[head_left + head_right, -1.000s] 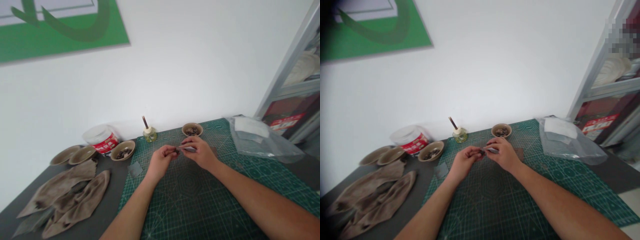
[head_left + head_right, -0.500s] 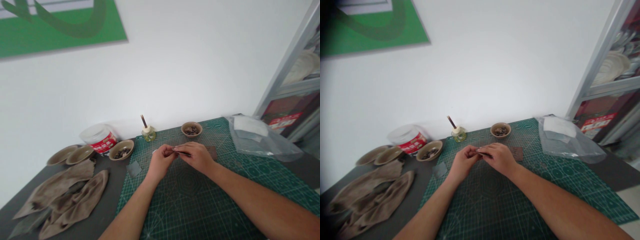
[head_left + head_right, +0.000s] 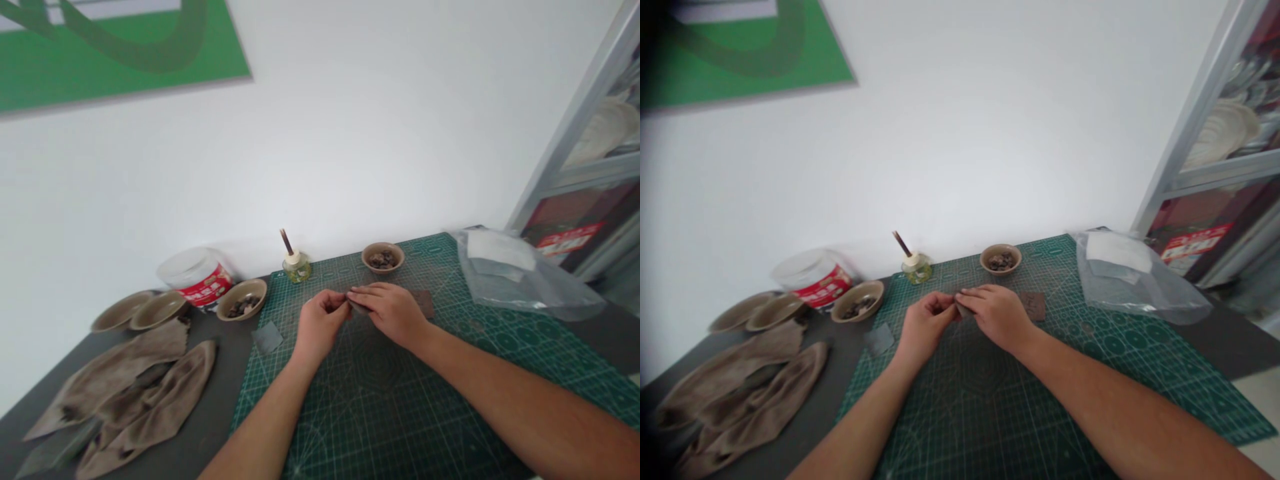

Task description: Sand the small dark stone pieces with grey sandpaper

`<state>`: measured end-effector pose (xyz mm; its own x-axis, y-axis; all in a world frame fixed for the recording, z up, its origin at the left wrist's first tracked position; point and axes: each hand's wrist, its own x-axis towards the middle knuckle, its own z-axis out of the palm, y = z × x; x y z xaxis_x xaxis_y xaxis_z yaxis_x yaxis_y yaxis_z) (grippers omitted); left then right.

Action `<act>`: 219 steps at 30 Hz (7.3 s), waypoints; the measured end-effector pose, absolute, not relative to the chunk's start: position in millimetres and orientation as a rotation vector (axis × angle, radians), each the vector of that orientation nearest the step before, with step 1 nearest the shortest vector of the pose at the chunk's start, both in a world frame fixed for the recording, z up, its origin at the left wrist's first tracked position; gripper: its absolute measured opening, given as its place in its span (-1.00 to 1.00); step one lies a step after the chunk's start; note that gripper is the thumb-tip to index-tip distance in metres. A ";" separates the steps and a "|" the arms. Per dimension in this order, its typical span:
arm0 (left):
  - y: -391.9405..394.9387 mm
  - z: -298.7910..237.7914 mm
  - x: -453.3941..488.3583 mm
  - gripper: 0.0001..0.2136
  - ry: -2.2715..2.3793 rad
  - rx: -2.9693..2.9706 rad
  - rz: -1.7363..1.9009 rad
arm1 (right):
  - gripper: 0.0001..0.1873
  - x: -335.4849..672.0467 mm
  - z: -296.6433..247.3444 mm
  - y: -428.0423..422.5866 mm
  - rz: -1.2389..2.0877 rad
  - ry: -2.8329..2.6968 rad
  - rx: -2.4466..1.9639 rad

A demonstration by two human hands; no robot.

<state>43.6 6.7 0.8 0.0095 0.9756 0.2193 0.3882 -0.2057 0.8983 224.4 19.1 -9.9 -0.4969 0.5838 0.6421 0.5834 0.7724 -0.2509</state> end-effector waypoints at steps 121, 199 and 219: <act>1.4 -2.3 47.1 -0.81 1.206 1.602 1.462 | -0.44 212.6 -9.4 7.4 0.090 -2.112 -0.760; -2.7 4.1 44.6 -0.81 1.428 1.737 1.404 | -0.48 223.5 4.8 2.3 0.472 -2.003 -0.631; 19.8 -10.0 28.8 -0.85 1.231 1.711 1.477 | -0.47 229.6 -12.6 -24.1 0.990 -1.577 -1.114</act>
